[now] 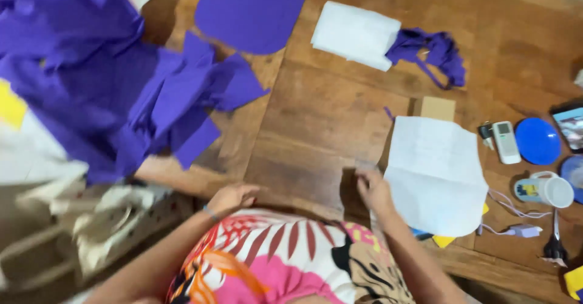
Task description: Cutting out a pattern for a footwear component from purple fabric using an electric rotary cutter and a paper template.
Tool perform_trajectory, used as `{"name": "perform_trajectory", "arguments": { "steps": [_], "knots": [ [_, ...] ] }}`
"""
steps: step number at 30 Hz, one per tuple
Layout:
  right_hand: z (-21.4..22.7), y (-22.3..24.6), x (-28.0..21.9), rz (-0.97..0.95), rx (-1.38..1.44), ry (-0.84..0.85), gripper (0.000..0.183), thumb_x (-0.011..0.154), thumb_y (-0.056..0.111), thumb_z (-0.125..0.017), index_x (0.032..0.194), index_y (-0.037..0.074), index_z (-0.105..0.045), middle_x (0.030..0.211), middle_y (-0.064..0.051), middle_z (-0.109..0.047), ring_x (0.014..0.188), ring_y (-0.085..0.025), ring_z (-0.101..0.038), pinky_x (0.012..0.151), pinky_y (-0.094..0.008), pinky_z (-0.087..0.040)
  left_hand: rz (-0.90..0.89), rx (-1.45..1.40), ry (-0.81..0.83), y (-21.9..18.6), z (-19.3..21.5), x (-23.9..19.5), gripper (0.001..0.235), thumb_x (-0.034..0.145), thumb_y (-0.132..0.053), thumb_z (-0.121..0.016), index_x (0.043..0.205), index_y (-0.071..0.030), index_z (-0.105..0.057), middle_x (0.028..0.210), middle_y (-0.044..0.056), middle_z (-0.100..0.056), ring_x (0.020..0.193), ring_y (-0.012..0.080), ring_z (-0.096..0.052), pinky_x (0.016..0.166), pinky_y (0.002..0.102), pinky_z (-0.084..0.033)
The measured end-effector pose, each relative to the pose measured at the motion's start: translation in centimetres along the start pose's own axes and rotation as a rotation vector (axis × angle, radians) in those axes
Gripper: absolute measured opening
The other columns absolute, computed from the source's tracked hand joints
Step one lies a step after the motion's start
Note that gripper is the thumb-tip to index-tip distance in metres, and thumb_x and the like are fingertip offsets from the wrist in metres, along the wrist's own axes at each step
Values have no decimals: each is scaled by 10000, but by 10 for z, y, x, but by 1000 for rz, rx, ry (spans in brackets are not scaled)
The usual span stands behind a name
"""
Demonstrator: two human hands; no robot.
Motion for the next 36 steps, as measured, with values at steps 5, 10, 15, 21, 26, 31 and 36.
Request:
{"name": "perform_trajectory", "arguments": {
  "steps": [5, 10, 15, 21, 26, 31, 36],
  "knots": [
    [-41, 39, -95, 411, 143, -35, 538, 825, 120, -741, 1352, 201, -671, 1420, -75, -647, 1301, -313, -600, 1093, -418, -494, 33, 50, -194, -17, 3, -20, 360, 960, -472, -562, 1268, -316, -664, 1130, 122, -715, 1076, 399, -688, 917, 502, -578],
    [-83, 62, -125, 367, 217, 82, 526, 838, 126, -735, 1355, 202, -672, 1416, -80, -651, 1316, -294, -592, 1104, -398, -480, 31, 209, -421, 13, 10, -12, 354, 914, -406, -627, 1241, -278, -670, 1062, 88, -716, 987, 314, -730, 863, 438, -593],
    [-96, 80, -110, 336, 249, 163, 514, 851, 131, -728, 1357, 204, -672, 1412, -85, -655, 1331, -275, -583, 1115, -378, -466, 41, 196, -645, 35, 61, -2, 375, 907, -285, -669, 1274, -208, -679, 1238, 47, -703, 1210, 246, -658, 1062, 359, -495],
    [-89, 78, -85, 250, 251, 213, 500, 867, 137, -721, 1360, 205, -673, 1407, -91, -660, 1349, -253, -573, 1128, -354, -450, 442, 484, -626, 98, 126, 9, 734, 919, -294, -715, 1533, -33, -407, 1609, 156, -382, 1526, 294, -285, 1289, 380, -197],
    [-76, 69, -73, 157, 246, 243, 488, 880, 142, -714, 1362, 206, -673, 1402, -95, -663, 1364, -234, -565, 1139, -333, -436, 290, 648, -931, 145, 142, 49, 517, 909, -190, -610, 1410, -65, -578, 1321, 102, -633, 1259, 267, -548, 1065, 388, -410],
    [-66, 42, -79, 51, 234, 283, 476, 893, 147, -708, 1365, 208, -674, 1398, -100, -667, 1380, -215, -556, 1150, -313, -422, 268, 575, -1035, 146, 160, 87, 330, 844, -192, -628, 1162, -184, -720, 1065, 51, -626, 965, 291, -585, 771, 414, -546],
    [-40, 27, -78, -40, 227, 295, 465, 906, 152, -702, 1367, 209, -674, 1394, -105, -671, 1395, -197, -548, 1161, -293, -409, 152, 423, -959, 94, 121, 140, 201, 925, -228, -618, 1037, -232, -785, 938, 11, -671, 859, 249, -675, 764, 337, -582]
  ]
}}
Point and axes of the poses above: each hand's wrist, its own x-axis towards the middle knuckle, its own z-axis out of the back of the hand, y = z × x, the point moved 10 cm from there along x, towards the middle knuckle
